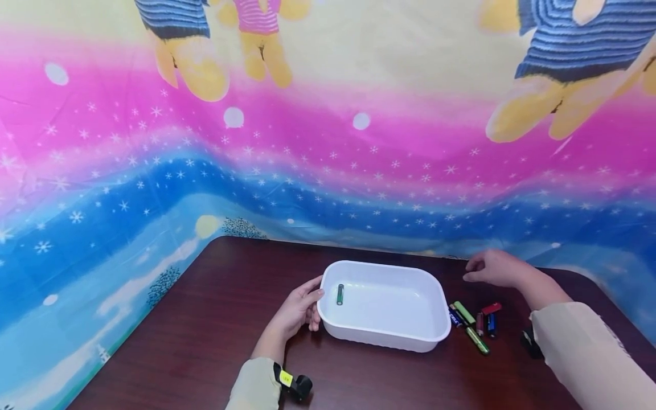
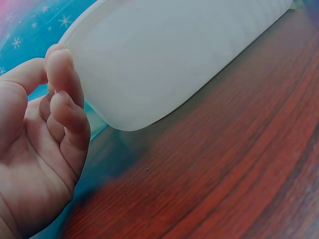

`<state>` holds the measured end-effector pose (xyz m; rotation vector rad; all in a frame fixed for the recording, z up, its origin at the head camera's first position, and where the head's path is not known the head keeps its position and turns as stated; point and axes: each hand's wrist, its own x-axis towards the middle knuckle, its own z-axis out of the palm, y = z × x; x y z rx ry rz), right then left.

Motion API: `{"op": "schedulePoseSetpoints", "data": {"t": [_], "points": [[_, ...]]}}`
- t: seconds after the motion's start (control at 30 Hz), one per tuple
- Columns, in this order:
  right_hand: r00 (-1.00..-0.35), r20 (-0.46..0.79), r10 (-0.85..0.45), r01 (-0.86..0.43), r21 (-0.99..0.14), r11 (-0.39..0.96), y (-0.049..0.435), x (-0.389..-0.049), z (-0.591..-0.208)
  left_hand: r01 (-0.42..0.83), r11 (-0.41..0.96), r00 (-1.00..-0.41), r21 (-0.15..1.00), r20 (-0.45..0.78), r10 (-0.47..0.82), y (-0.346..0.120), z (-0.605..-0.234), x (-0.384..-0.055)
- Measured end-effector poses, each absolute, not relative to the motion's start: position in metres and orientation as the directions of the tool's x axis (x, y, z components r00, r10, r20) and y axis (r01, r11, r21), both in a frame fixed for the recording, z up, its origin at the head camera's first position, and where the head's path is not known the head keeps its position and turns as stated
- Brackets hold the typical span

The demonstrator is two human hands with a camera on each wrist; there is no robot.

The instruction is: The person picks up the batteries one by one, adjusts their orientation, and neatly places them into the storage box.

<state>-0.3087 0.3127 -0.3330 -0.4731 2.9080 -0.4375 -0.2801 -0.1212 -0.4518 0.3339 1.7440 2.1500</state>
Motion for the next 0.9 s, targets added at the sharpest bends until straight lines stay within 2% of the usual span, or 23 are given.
{"op": "schedulePoseSetpoints", "data": {"t": [0.2, 0.4, 0.73, 0.9], "points": [[-0.952, -0.173, -0.253, -0.205, -0.253, 0.946, 0.33, -0.302, -0.341, -0.113, -0.188, -0.917, 0.976, -0.029, 0.399, -0.121, -0.453, -0.28], [-0.953, -0.199, -0.227, -0.181, -0.225, 0.957, 0.341, -0.298, -0.354, -0.119, -0.183, -0.916, 0.976, -0.036, 0.4, -0.12, -0.453, -0.279], [-0.939, -0.317, -0.133, -0.084, -0.161, 0.983, 0.348, -0.291, -0.367, -0.123, -0.183, -0.91, 0.975, -0.037, 0.412, -0.121, -0.452, -0.279], [-0.941, -0.323, -0.105, -0.068, -0.124, 0.99, 0.347, -0.29, -0.372, -0.124, -0.181, -0.915, 0.976, -0.042, 0.402, -0.12, -0.451, -0.277]]}}
